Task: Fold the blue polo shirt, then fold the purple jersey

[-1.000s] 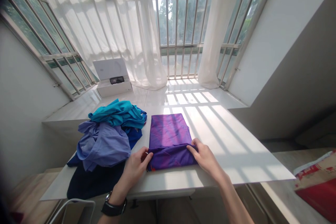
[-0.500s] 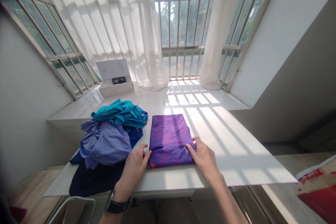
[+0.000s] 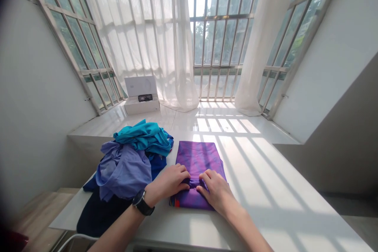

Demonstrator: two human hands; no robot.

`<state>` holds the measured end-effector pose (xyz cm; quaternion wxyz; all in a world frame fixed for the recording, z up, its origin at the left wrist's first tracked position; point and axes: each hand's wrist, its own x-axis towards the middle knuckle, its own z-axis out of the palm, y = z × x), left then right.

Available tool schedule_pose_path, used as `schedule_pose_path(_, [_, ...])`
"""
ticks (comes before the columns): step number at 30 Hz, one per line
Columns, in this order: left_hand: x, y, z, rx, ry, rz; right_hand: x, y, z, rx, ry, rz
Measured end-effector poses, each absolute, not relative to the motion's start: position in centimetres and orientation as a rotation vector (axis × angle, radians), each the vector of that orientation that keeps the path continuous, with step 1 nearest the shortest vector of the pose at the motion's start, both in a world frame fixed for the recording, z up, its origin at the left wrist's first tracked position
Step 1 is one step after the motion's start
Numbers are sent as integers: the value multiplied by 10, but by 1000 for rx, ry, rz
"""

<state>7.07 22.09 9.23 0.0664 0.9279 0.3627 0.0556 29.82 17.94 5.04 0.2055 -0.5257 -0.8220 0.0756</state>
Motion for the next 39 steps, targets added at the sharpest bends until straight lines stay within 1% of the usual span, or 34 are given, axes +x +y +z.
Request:
schedule_pose_path(5, [81,262,87,2729,1187,164,304,226,54,-1479,-2404,170])
schedule_pose_path(11, [84,281,71,2663,1299,351,317,258,50,-1519,-2280,239])
schedule_pose_path(14, [84,278,66,2704,1304,375,325,260,43,-1481,-2210,268])
schedule_pose_path(17, [85,275,67,2724,1294,392,331,260,39,-1482,-2150,374])
schedule_pose_path(24, [85,275,73,2693,1280,411,338,258,46,-1542,-2142,593])
schedule_pose_path(39, [81,274,72,2656,1349,413,339,255,51,-1573,-2147,598])
